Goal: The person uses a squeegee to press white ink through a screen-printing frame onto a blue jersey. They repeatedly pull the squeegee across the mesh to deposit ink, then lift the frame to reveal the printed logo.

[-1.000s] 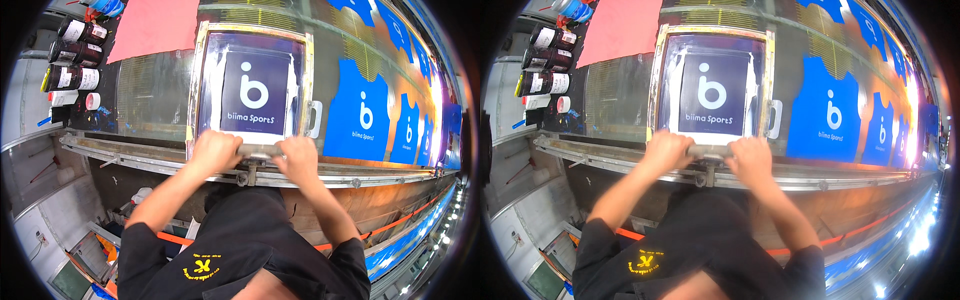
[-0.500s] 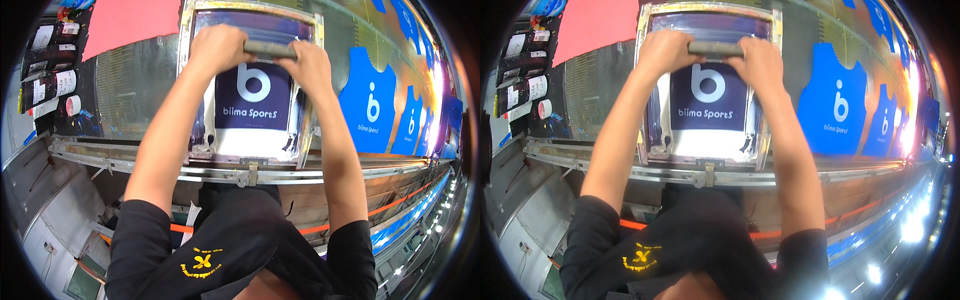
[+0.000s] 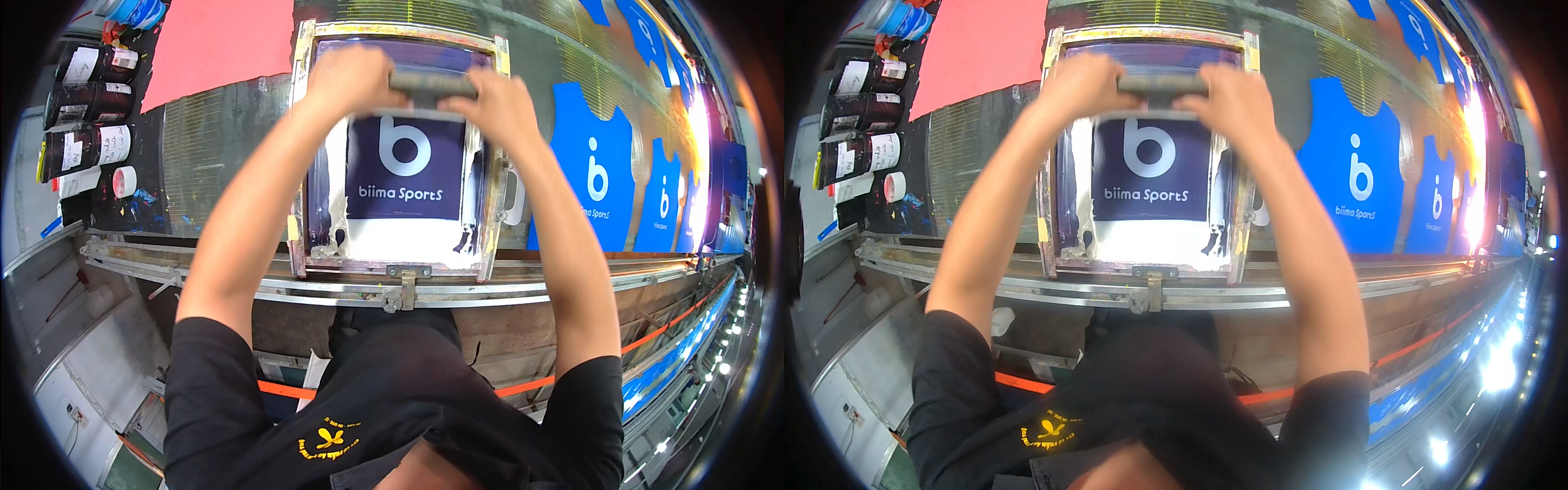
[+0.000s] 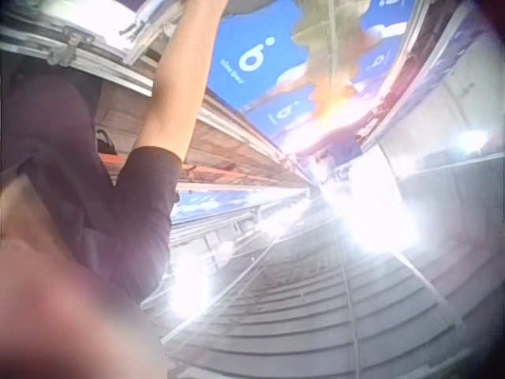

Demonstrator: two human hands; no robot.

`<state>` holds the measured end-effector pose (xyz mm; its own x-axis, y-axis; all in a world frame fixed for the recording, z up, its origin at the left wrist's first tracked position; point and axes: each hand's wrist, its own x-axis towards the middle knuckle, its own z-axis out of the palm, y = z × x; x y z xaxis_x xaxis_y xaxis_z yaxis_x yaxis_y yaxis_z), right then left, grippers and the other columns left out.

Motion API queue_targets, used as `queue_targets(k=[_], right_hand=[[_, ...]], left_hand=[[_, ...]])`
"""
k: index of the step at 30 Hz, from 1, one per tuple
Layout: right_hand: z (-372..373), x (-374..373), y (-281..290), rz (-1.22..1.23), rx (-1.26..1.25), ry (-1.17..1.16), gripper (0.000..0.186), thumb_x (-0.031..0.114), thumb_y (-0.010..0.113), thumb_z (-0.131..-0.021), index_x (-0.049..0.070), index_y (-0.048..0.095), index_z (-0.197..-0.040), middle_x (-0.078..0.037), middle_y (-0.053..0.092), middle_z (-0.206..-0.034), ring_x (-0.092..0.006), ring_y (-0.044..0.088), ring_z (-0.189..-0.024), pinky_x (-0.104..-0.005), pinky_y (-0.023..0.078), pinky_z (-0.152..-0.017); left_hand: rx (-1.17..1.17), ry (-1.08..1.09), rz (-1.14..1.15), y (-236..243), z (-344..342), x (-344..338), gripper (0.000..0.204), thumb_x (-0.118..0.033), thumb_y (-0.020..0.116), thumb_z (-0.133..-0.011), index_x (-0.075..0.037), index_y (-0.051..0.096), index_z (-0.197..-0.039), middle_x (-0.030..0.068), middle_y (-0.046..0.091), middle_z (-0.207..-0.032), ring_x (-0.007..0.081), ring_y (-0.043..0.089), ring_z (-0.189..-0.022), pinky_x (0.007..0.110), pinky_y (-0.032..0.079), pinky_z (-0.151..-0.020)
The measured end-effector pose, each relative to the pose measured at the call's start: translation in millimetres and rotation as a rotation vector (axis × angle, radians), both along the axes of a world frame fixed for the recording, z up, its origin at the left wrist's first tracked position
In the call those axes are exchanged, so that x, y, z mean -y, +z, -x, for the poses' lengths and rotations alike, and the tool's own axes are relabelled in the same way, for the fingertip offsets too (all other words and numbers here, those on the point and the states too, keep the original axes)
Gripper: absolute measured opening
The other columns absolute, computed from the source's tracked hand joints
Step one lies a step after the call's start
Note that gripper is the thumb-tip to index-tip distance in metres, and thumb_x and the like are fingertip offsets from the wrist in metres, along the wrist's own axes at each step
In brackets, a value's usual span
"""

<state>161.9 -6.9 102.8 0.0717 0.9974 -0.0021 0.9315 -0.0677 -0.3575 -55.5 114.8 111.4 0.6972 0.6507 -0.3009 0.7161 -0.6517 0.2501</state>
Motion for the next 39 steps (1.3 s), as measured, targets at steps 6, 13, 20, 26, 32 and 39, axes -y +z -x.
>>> queue_targets(k=[6, 13, 20, 26, 32, 39], right_hand=[[-5, -39, -41, -0.125, 0.037, -0.066, 0.045, 0.047, 0.088, -0.077, 0.006, 0.076, -0.089, -0.016, 0.074, -0.087, -0.0387, 0.072, -0.090, -0.0496, 0.056, -0.079], [68, 153, -14, -0.152, -0.029, 0.068, 0.037, 0.030, 0.092, -0.071, 0.007, 0.067, -0.085, -0.012, 0.067, -0.087, -0.0347, 0.065, -0.082, -0.0475, 0.047, -0.073], [92, 211, -6, 0.029, -0.085, 0.057, 0.049, 0.046, 0.091, -0.072, 0.005, 0.067, -0.084, -0.014, 0.068, -0.080, -0.0370, 0.067, -0.080, -0.0492, 0.050, -0.072], [82, 179, -6, 0.521, -0.178, 0.031, 0.064, 0.060, 0.089, -0.073, -0.001, 0.073, -0.088, -0.020, 0.075, -0.087, -0.0390, 0.073, -0.086, -0.0493, 0.056, -0.078], [24, 169, 0, 0.242, -0.623, -0.287, 0.049, 0.048, 0.080, -0.092, 0.002, 0.078, -0.107, -0.016, 0.077, -0.105, -0.0276, 0.074, -0.100, -0.0391, 0.057, -0.088], [-23, 162, -52, 0.121, -0.606, -0.930, 0.032, 0.026, 0.069, -0.100, 0.002, 0.072, -0.121, -0.017, 0.074, -0.109, -0.0258, 0.071, -0.101, -0.0411, 0.055, -0.092]], left_hand=[[0.116, 0.053, -0.132, -38, -9, -28, 0.050, -0.064, 0.084, -0.074, -0.019, 0.082, -0.096, 0.0114, 0.077, -0.084, 0.0338, 0.076, -0.084, 0.048, 0.059, -0.076], [0.108, 0.087, 0.037, -6, 68, 165, 0.035, -0.046, 0.088, -0.075, -0.014, 0.078, -0.085, 0.0105, 0.075, -0.080, 0.0319, 0.076, -0.076, 0.046, 0.061, -0.070], [0.034, 0.037, 0.134, 1, 93, 210, 0.048, -0.060, 0.084, -0.073, -0.013, 0.080, -0.083, 0.0119, 0.076, -0.078, 0.0333, 0.076, -0.078, 0.047, 0.059, -0.072], [-0.160, 0.007, 0.447, -8, 81, 179, 0.065, -0.070, 0.086, -0.064, -0.012, 0.084, -0.093, 0.0149, 0.079, -0.086, 0.0339, 0.076, -0.083, 0.045, 0.059, -0.075], [-0.106, -0.074, 0.574, 7, 62, 131, 0.066, -0.067, 0.087, -0.064, -0.010, 0.084, -0.097, 0.0138, 0.080, -0.090, 0.0324, 0.077, -0.088, 0.045, 0.059, -0.080], [0.106, -0.095, 0.150, 26, 39, 53, 0.061, -0.063, 0.084, -0.073, -0.015, 0.082, -0.109, 0.0124, 0.079, -0.090, 0.0345, 0.076, -0.091, 0.047, 0.058, -0.083]])
